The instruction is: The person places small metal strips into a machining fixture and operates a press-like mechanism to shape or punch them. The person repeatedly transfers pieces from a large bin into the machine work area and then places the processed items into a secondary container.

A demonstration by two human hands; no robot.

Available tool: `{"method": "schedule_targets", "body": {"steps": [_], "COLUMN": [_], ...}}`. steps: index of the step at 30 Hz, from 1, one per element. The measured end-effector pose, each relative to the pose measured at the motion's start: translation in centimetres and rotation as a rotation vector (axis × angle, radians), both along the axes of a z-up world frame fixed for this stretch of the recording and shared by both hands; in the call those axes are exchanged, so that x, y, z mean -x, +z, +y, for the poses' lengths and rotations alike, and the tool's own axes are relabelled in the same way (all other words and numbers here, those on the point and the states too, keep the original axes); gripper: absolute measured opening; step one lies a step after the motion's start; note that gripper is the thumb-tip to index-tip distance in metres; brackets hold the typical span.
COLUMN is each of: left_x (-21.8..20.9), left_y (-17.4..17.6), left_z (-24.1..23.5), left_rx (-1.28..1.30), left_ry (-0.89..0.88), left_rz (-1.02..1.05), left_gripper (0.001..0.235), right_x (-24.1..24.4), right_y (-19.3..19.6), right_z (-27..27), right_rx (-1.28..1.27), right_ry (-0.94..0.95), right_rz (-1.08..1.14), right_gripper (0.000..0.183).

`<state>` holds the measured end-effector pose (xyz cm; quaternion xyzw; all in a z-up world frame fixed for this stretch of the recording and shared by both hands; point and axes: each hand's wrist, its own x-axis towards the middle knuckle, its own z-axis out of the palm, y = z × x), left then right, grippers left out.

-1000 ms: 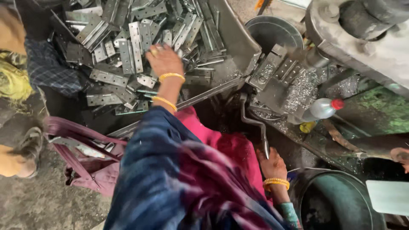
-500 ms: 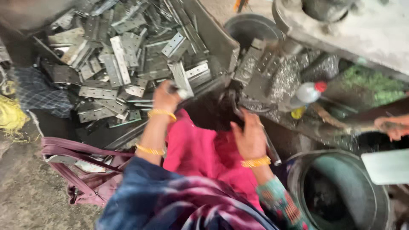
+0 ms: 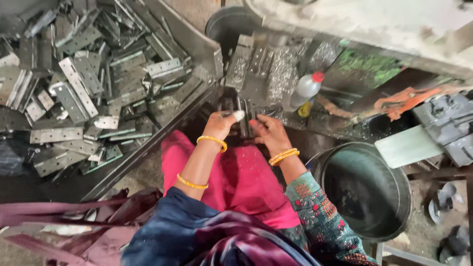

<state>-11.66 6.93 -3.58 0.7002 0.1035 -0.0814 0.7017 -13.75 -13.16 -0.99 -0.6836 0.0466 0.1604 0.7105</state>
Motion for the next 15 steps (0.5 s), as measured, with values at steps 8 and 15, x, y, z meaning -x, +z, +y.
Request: {"method": "schedule_targets", "body": {"steps": [8,15], "left_x": [-7.9,-4.2], "left_y": [2.3,5.0], "left_z": [-6.6,-7.5], "left_rx": [-0.928,-1.487], "left_ry": [0.195,-0.213], "left_rz": [-0.456,-0.286], "left_gripper": [0.034,0.031], "right_x": [1.4,3.0], "right_y": [-3.4,-3.8], "right_z": [-4.8,-3.8], "right_rx": [1.275,1.249], "right_ry": [0.261,0.323], "right_rz": [-0.413,-0.199], "right_gripper": [0.068,0.053]}}
